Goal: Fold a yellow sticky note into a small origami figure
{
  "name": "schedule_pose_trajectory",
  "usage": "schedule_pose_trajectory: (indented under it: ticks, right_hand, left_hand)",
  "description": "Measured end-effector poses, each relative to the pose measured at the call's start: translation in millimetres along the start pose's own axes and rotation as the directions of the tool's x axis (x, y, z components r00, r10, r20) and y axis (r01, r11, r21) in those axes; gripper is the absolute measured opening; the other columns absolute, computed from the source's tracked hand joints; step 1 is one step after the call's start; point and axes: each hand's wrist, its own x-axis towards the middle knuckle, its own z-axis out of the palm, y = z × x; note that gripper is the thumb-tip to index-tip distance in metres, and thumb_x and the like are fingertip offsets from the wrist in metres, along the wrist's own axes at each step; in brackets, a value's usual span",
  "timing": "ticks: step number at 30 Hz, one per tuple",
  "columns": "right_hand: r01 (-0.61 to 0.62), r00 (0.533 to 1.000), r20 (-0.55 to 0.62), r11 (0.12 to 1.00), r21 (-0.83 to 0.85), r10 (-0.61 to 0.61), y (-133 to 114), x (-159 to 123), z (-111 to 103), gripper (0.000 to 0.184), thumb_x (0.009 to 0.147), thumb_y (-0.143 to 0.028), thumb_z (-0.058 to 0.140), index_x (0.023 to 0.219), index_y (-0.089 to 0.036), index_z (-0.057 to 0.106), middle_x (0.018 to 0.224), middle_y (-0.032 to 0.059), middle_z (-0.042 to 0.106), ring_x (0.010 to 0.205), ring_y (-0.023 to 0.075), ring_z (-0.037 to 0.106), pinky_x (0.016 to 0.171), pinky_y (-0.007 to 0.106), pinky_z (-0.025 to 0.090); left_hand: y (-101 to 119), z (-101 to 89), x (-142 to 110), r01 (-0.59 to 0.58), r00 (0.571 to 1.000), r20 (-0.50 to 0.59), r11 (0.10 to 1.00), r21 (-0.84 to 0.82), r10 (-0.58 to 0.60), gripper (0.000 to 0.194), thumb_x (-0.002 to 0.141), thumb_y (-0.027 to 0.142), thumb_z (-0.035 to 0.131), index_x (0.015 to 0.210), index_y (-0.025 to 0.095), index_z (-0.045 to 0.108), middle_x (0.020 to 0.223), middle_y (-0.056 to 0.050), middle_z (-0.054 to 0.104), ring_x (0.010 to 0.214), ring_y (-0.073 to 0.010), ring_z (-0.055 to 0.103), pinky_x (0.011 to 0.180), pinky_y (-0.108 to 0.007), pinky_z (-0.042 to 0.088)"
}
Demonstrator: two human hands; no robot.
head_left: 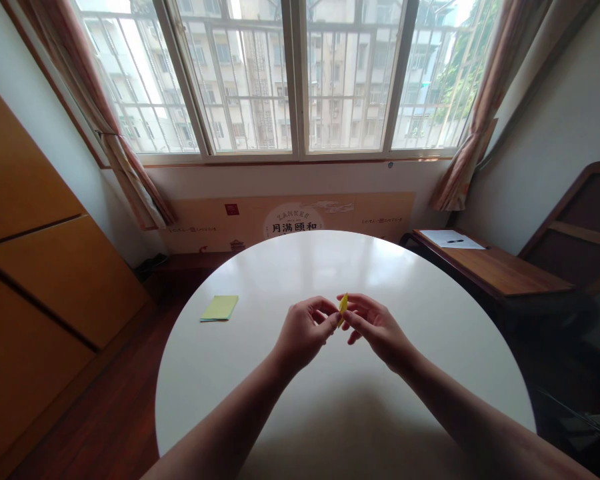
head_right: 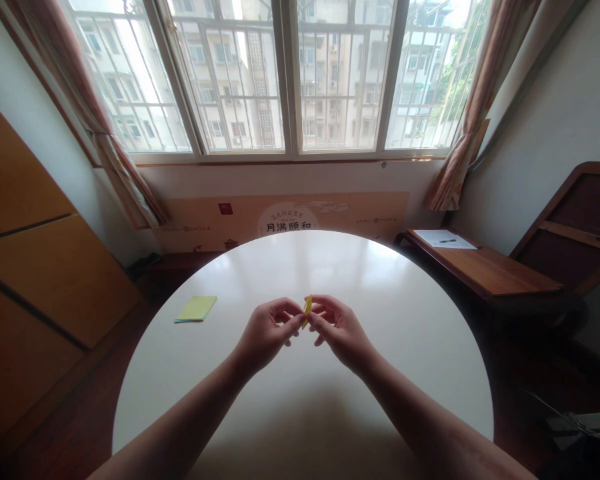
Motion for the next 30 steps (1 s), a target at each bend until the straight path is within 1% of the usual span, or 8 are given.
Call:
schedule_pose_trajectory:
  ticks: [6,9,12,16,19,22,26,30]
  right_hand:
    - [0.002,1.0,-0.01,1.0,0.0,-0.002,-1.5,-1.4,4.4,0.038,0.081,-0.043,0.072,0.11,-0.022,0.062,0.092,0.0068,0.066,0.08,0.0215,0.065,0.053,0.029,0.055]
    - [0.001,1.0,-0.024,1.0,-0.007,-0.001,-0.9,-1.5,6.7,0.039,0.081,-0.043,0.073,0.11,-0.022,0.062,0.091,0.0064,0.066,0.08,0.0219,0.065,0.054,0.029,0.056]
    - [0.0,0.999,-0.039,1.0,-0.011,0.0,-1.3,-1.0,8.3,0.04,0.08,-0.044,0.074,0.11,-0.021,0.062,0.088,0.0056,0.066,0.081,0.0226,0.065,0.053,0.029,0.056]
    - [0.001,0.999,-0.05,1.0,-0.017,-0.002,-2.8,-0.9,8.0,0.04,0.079,-0.044,0.075,0.11,-0.021,0.063,0.09,0.0065,0.068,0.083,0.0238,0.066,0.053,0.03,0.056]
    - [0.006,0.999,-0.054,1.0,-0.024,-0.007,-3.4,-1.1,6.8,0.039,0.08,-0.044,0.074,0.11,-0.021,0.066,0.097,0.0086,0.069,0.083,0.0237,0.066,0.053,0.03,0.057]
    - [0.001,0.997,-0.076,1.0,-0.012,-0.001,-2.6,-0.8,6.0,0.036,0.082,-0.045,0.07,0.109,-0.021,0.069,0.1,0.01,0.07,0.083,0.0232,0.066,0.053,0.03,0.057]
    - [-0.005,0.991,-0.131,1.0,0.008,0.006,-1.5,-0.1,5.0,0.036,0.081,-0.045,0.071,0.106,-0.02,0.072,0.093,0.0098,0.072,0.079,0.0229,0.065,0.052,0.031,0.058]
    - [-0.001,0.986,-0.168,1.0,-0.003,0.001,-2.1,-0.4,2.7,0.034,0.078,-0.044,0.074,0.102,-0.02,0.075,0.088,0.0091,0.073,0.075,0.0222,0.065,0.051,0.031,0.057]
  left_hand:
    - [1.7,-0.3,-2.4,-0.133,0.981,-0.105,0.959,0.249,0.163,0.009,0.084,0.024,0.06,0.078,0.019,0.065,0.074,-0.001,0.07,0.062,-0.0143,0.065,0.056,-0.023,0.047]
    - [2.1,0.7,-3.1,-0.144,0.973,-0.129,0.939,0.313,0.193,0.008,0.085,0.024,0.058,0.078,0.02,0.061,0.074,0.0,0.069,0.062,-0.0146,0.065,0.056,-0.023,0.046]
    - [2.3,1.2,-4.2,-0.164,0.967,-0.13,0.928,0.333,0.217,0.003,0.085,0.022,0.057,0.087,0.021,0.058,0.078,0.0,0.069,0.062,-0.0147,0.066,0.056,-0.023,0.046]
    - [2.4,0.1,-5.4,-0.192,0.962,-0.116,0.917,0.35,0.246,0.018,0.086,0.021,0.057,0.103,0.022,0.058,0.084,-0.001,0.073,0.063,-0.0153,0.067,0.057,-0.024,0.048]
    - [1.3,-1.2,-5.4,-0.196,0.963,-0.111,0.918,0.344,0.247,0.016,0.088,0.024,0.056,0.103,0.022,0.061,0.085,-0.003,0.074,0.063,-0.0161,0.068,0.059,-0.025,0.05]
    - [-0.7,-1.7,-4.3,-0.171,0.969,-0.127,0.944,0.282,0.214,0.015,0.089,0.027,0.056,0.102,0.022,0.063,0.088,-0.005,0.075,0.065,-0.0171,0.068,0.06,-0.026,0.052]
    - [-2.2,-1.7,-2.9,-0.137,0.982,-0.108,0.977,0.162,0.156,0.018,0.089,0.032,0.059,0.102,0.021,0.064,0.089,-0.007,0.075,0.069,-0.0186,0.07,0.064,-0.028,0.055]
    - [-1.4,-1.5,-3.0,-0.135,0.987,-0.073,0.987,0.088,0.141,0.02,0.087,0.036,0.062,0.099,0.02,0.066,0.084,-0.007,0.075,0.071,-0.0196,0.071,0.064,-0.028,0.056]
